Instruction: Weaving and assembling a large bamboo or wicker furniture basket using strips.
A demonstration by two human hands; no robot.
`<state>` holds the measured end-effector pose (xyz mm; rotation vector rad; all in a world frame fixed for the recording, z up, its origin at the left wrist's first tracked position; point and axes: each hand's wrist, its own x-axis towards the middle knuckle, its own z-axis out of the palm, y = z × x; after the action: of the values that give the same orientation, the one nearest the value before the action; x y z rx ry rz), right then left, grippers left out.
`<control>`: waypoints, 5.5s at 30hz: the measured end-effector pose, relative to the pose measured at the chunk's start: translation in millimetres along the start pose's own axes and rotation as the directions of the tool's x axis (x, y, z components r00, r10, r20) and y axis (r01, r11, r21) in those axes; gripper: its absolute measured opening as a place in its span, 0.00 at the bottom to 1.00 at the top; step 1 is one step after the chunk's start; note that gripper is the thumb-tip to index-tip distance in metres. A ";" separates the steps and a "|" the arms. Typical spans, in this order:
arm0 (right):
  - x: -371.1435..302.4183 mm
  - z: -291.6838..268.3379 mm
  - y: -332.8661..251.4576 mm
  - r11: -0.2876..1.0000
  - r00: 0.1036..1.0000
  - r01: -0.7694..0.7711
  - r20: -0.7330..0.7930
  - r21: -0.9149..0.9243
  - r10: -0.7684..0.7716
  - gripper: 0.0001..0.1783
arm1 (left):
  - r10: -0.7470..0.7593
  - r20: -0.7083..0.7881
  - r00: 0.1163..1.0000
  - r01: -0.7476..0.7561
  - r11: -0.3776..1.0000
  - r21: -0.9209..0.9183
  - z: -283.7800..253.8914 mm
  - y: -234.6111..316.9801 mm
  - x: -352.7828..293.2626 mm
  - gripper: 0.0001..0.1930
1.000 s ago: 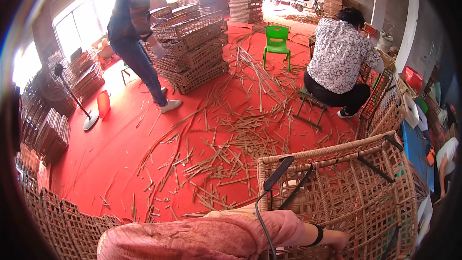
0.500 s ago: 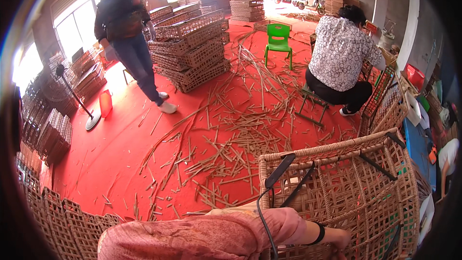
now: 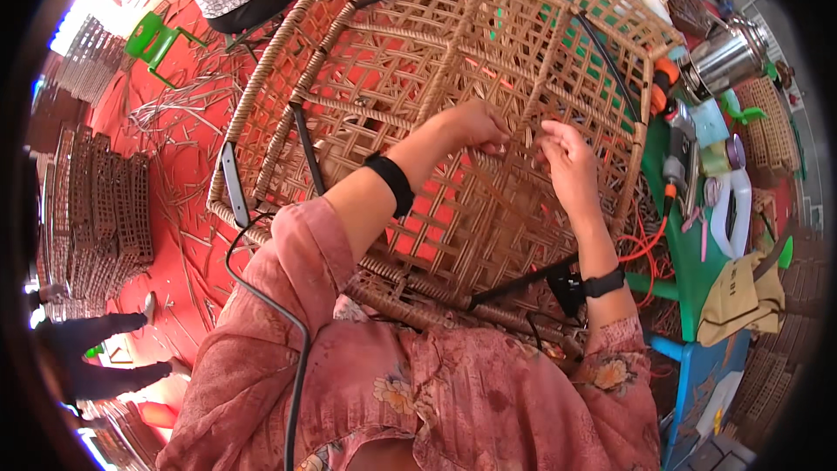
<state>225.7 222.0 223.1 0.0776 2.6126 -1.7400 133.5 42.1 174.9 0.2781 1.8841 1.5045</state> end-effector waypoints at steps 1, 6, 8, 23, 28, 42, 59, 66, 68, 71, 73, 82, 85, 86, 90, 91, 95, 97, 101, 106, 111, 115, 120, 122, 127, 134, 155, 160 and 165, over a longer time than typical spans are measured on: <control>-0.5 3.5 -3.8 0.999 0.999 -0.021 -0.033 -0.033 0.020 0.17 | 0.012 -0.073 0.997 -0.014 1.000 -0.019 -1.2 1.6 -4.0 0.06; -4.6 4.9 0.3 0.929 0.983 0.166 -0.014 -0.330 -0.181 0.14 | 0.219 0.117 0.969 -0.237 0.956 0.173 -1.4 -2.9 13.9 0.08; -5.0 4.1 4.1 0.780 0.938 0.341 0.248 -0.525 -0.243 0.14 | 0.222 0.118 0.968 -0.247 0.931 0.269 -6.0 -2.8 10.1 0.09; -5.4 2.0 -22.9 0.775 0.933 0.301 0.341 -0.556 -0.118 0.18 | 0.282 0.252 0.926 -0.362 0.465 0.808 13.0 -43.6 115.1 0.18; -0.3 11.8 -0.3 0.910 0.968 0.232 -0.012 -0.344 -0.251 0.12 | 0.168 0.083 0.982 -0.185 0.799 0.573 17.1 -22.9 47.2 0.13; -3.2 -0.3 -21.2 0.948 0.980 0.035 0.197 -0.317 0.030 0.12 | 0.043 -0.026 0.999 -0.040 0.994 0.097 1.3 5.2 2.3 0.08; 22.5 12.6 -8.8 0.922 0.912 -0.387 0.151 0.016 0.380 0.15 | 0.004 0.082 0.997 -0.008 0.999 0.040 1.6 16.3 -0.6 0.11; 20.9 18.6 -6.0 0.891 0.884 -0.451 0.160 0.048 0.439 0.13 | 0.147 0.103 0.984 -0.169 0.951 0.258 -2.4 7.5 8.4 0.10; 21.0 18.1 -7.0 0.868 0.863 -0.492 0.172 0.067 0.476 0.13 | 0.220 0.156 0.963 -0.267 0.861 0.432 -4.9 5.8 13.0 0.11; 21.0 13.2 -8.7 0.897 0.882 -0.442 0.177 -0.014 0.437 0.12 | 0.152 0.149 0.977 -0.204 0.868 0.453 -6.3 5.4 16.0 0.12; 20.9 9.2 -8.7 0.920 0.895 -0.383 0.212 -0.085 0.392 0.13 | 0.101 0.135 0.986 -0.153 0.874 0.461 -7.9 7.0 14.7 0.13; 18.8 5.1 -4.2 0.769 0.819 -0.561 0.343 0.307 0.460 0.12 | 0.081 0.137 0.987 -0.088 0.995 0.043 -25.1 1.3 0.5 0.10; 14.7 15.0 -9.3 0.788 0.829 -0.559 0.209 0.258 0.519 0.15 | 0.085 0.143 0.986 -0.086 0.996 -0.002 -26.4 -3.6 0.6 0.09; 14.3 19.9 -11.2 0.881 0.869 -0.470 0.201 0.052 0.452 0.18 | 0.085 0.155 0.984 -0.084 0.996 -0.015 -26.1 -5.2 1.3 0.09; 15.4 41.3 -15.1 0.816 0.968 -0.188 0.039 -0.547 0.249 0.26 | 0.066 0.160 0.985 -0.060 0.997 -0.043 -26.0 -9.9 6.2 0.09; 15.3 45.2 -14.6 0.783 0.974 -0.152 0.044 -0.603 0.223 0.26 | 0.073 0.160 0.984 -0.066 0.997 -0.047 -25.9 -10.8 7.1 0.09; 15.9 44.1 -13.2 0.886 0.959 -0.186 0.119 -0.424 0.258 0.22 | 0.105 0.169 0.980 -0.093 0.993 -0.079 -26.7 -13.4 7.9 0.09; 17.0 37.5 -13.2 0.915 0.928 -0.264 0.180 -0.304 0.327 0.22 | 0.116 0.191 0.975 -0.099 0.991 -0.092 -28.1 -13.9 7.8 0.10; 19.2 23.5 -13.5 0.907 0.870 -0.382 0.262 -0.177 0.418 0.21 | 0.107 0.207 0.972 -0.085 0.990 -0.112 -29.9 -15.5 7.4 0.10; 21.1 13.7 -8.6 0.892 0.839 -0.446 0.311 -0.076 0.447 0.22 | 0.119 0.224 0.967 -0.087 0.985 -0.147 -30.2 -18.9 9.3 0.10; 22.1 7.2 0.7 0.904 0.841 -0.427 0.365 -0.004 0.399 0.21 | 0.111 0.224 0.968 -0.078 0.986 -0.150 -30.2 -20.1 10.1 0.10; 23.3 4.0 4.2 0.901 0.824 -0.435 0.403 0.000 0.398 0.22 | 0.079 0.212 0.974 -0.044 0.985 -0.167 -29.9 -19.5 7.0 0.10; 23.8 4.0 4.2 0.907 0.826 -0.421 0.403 -0.025 0.395 0.22 | 0.075 0.216 0.973 -0.039 0.985 -0.169 -31.4 -16.9 1.8 0.09; 22.9 4.4 4.0 0.912 0.839 -0.411 0.389 -0.003 0.380 0.21 | 0.073 0.217 0.973 -0.036 0.985 -0.171 -32.0 -15.3 0.0 0.09; 19.5 4.5 -0.3 0.880 0.832 -0.468 0.375 0.080 0.409 0.18 | 0.048 0.202 0.978 -0.017 0.989 -0.150 -32.6 -13.3 -3.7 0.08; 14.3 5.7 -10.4 0.880 0.825 -0.473 0.366 0.031 0.431 0.15 | 0.040 0.223 0.974 -0.003 0.986 -0.165 -32.6 -13.7 -0.1 0.08; 20.3 11.5 -2.0 0.799 0.831 -0.534 0.341 0.275 0.439 0.15 | 0.016 -0.127 0.992 0.056 0.837 0.545 3.1 6.4 17.1 0.12; 24.5 5.1 -5.6 0.842 0.829 -0.481 0.439 0.245 0.345 0.16 | 0.093 -0.244 0.965 0.085 0.771 0.631 13.3 -0.3 13.4 0.17; 50.5 3.5 -2.2 0.926 0.781 -0.360 0.506 -0.116 0.367 0.13 | 0.085 -0.449 0.889 0.178 0.841 0.511 28.0 7.1 8.2 0.11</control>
<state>175.1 220.0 222.3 0.0895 2.0483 -1.3692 143.5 70.4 176.0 0.1279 2.6710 1.0185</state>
